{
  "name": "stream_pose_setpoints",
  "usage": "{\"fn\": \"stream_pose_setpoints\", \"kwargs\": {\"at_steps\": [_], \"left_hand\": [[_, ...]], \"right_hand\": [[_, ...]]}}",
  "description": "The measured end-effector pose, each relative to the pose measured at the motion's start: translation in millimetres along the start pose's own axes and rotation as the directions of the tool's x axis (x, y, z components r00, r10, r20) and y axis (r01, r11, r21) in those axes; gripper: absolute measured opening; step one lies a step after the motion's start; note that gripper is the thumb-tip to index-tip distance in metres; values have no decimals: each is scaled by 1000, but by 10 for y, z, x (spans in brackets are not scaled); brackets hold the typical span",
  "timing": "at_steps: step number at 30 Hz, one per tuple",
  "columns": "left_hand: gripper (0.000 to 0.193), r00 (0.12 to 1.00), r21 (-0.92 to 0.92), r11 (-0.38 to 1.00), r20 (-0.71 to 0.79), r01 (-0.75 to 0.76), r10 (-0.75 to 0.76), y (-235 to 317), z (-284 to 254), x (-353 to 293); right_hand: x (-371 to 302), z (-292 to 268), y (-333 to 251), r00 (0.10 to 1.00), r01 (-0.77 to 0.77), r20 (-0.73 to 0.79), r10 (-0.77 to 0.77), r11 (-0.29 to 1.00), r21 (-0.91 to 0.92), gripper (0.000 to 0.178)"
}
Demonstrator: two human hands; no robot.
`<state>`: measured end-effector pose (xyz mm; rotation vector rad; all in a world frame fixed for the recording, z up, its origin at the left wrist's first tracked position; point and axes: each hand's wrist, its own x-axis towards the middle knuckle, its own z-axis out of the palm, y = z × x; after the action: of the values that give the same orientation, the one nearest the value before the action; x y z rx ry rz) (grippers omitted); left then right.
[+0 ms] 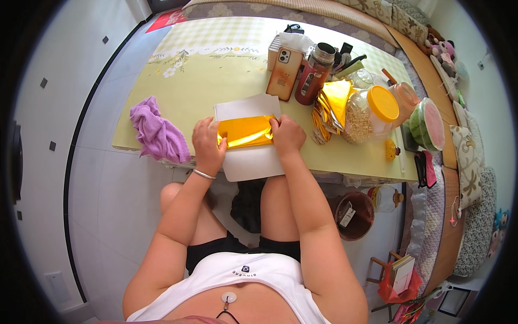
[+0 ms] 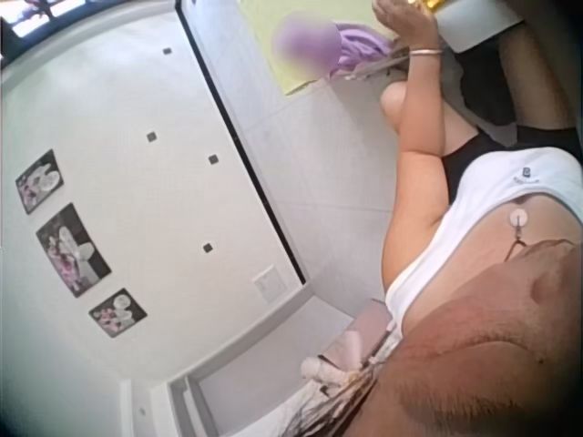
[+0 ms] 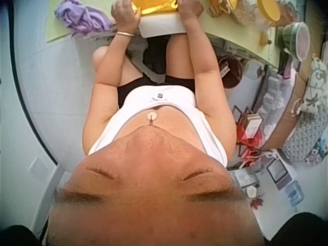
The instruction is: The person sits on the floor and folds multiple sheets of yellow paper by hand. They fold each sheet in half, then fold the edges inward to create a smaller rectangular shape, and place the finished pieces into a pile on the table.
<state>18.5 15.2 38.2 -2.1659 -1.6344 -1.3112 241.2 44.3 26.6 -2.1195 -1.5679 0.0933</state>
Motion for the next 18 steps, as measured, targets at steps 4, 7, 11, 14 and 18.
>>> {"fn": "stream_pose_setpoints", "kwargs": {"at_steps": [4,7,11,14,18], "left_hand": [[35,906,-240,938,282,-251,315,-135,142,-119],[43,806,-242,914,434,-326,402,33,144,-198],[66,743,-160,902,518,-401,423,98,85,-208],[78,717,-143,895,552,-422,426,149,29,-165],[86,680,-99,901,622,-423,388,116,15,-183]], "right_hand": [[3,-2,-14,1000,-1,5,1,1000,1,36],[-3,2,-7,1000,-1,3,1,1000,8,34],[30,-28,72,998,-27,51,22,996,90,28],[62,-24,173,1000,-13,6,12,996,89,34],[-165,-122,10,798,550,-257,-545,833,-57,57]]}}
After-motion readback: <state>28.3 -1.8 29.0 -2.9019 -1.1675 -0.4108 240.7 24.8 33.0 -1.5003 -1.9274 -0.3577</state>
